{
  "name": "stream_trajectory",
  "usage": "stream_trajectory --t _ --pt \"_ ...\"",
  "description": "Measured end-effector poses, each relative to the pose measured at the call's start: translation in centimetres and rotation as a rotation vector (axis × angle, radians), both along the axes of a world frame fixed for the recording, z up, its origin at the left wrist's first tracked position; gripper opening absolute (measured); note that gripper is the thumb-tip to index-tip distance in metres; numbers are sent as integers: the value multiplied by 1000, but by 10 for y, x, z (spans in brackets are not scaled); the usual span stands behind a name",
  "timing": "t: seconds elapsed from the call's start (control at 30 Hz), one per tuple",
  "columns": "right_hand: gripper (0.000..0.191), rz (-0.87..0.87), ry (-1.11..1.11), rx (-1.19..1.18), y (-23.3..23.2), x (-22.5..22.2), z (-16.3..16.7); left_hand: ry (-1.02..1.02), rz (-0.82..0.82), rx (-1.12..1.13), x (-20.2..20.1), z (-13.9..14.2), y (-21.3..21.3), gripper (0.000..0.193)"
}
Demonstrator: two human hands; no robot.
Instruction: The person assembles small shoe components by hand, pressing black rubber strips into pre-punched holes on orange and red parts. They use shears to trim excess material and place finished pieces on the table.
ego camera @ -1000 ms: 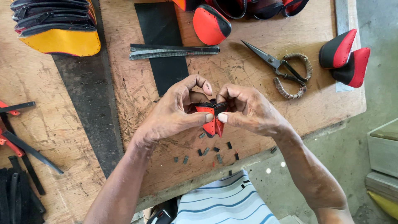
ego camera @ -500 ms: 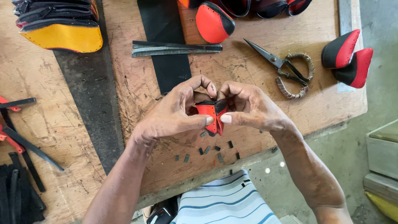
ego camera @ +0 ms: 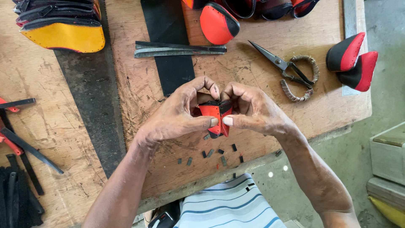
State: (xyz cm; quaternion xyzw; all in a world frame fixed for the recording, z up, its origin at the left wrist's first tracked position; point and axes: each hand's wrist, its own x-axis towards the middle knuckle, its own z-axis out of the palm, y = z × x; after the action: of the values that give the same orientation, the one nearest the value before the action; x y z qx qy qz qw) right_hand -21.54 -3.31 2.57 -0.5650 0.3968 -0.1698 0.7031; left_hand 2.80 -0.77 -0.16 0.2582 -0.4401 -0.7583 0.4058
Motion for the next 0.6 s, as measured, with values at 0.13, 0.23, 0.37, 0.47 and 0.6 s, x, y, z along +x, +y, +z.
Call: stream_trajectory --t 0.13,0.23,0.37,0.47,0.6 --pt "41 1 -13 -24 0 1 0 -34 22 -21 -1 -3 0 41" --pt "37 -26 28 -42 3 4 -2 -81 66 -44 -4 -6 -1 40" --pt "37 -46 26 -55 3 7 -5 -83 75 -57 -7 -5 -1 38" --pt "42 -10 -63 32 1 4 -4 -66 6 11 -2 1 -1 40" --pt "52 24 -62 60 -1 1 1 -137 -57 55 5 11 -1 46"
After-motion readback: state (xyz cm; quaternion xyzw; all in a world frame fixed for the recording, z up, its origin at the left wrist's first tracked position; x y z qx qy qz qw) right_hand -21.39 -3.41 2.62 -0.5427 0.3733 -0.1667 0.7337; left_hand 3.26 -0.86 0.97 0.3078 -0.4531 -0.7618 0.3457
